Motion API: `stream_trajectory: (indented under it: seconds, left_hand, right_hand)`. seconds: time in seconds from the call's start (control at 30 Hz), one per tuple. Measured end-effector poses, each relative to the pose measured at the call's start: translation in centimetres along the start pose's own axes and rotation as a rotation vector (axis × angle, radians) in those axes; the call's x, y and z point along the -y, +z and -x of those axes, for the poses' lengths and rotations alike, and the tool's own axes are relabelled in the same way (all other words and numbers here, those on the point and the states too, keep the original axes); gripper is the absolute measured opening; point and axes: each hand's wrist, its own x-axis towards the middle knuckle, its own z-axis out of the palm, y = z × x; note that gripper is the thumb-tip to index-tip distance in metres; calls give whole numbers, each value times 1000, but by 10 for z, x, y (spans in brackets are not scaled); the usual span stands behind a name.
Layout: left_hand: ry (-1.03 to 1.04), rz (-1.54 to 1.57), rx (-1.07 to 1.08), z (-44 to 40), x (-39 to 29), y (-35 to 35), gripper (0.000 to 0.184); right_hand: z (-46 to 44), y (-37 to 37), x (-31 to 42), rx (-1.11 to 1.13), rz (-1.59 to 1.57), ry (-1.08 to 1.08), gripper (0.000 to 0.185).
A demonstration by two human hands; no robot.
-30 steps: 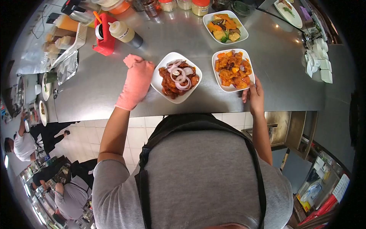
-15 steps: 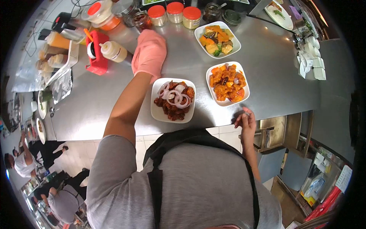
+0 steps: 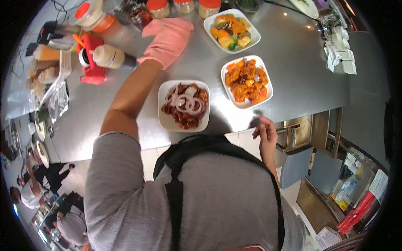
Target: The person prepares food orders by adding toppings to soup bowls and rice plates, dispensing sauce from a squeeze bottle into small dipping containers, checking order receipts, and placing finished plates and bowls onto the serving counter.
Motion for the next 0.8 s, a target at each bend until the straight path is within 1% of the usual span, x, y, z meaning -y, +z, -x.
stream_trajectory:
  seconds: [0.07,0.1,0.2,0.27,0.37,0.4,0.47,0.5,0.57,0.6,0.67,0.73,0.77,0.8]
  left_hand:
    - [35,141,19,33,10,-10,10]
    - [20,303,14,56,11,-12,10]
    - [-30,774,-18,139,19,-18,13]
    - [-122,1050,92,191,32,-36,17]
    - [-361,1394,467,272,53,-90,29]
    - [-419,1446,557,292,62,-98,30]
    - [-472,1423,692,318,84,-91,31]
    - [-476,1364,742,329,96,-81,32]
    - [-450,1197,861,345,118,-55,33]
    - [-401,1098,962,350,126,-40,34]
    - [-225,913,1233,357,140,-15,36]
    - [69,771,1520,363,144,-4,37]
    - [200,747,1606,363,149,2,38]
    - [248,780,1624,358,154,5,39]
  right_hand:
    - [-5,10,2,77,-10,-27,23]
    - [-7,16,3,119,-16,-38,23]
    - [-13,33,-4,267,-50,27,25]
    - [-17,47,0,413,-23,89,27]
    - [-25,78,4,729,-31,180,53]
    - [-24,87,4,790,-59,197,58]
    - [-34,108,3,906,-102,192,69]
    - [-38,120,-2,936,-248,201,71]
    - [-40,134,-1,869,-197,267,68]
    - [-44,141,4,841,-203,244,67]
    - [-47,151,12,785,-217,228,66]
    - [-54,159,11,748,-287,221,64]
    - [-60,163,11,726,-324,220,64]
    - [-62,165,20,680,-321,238,62]
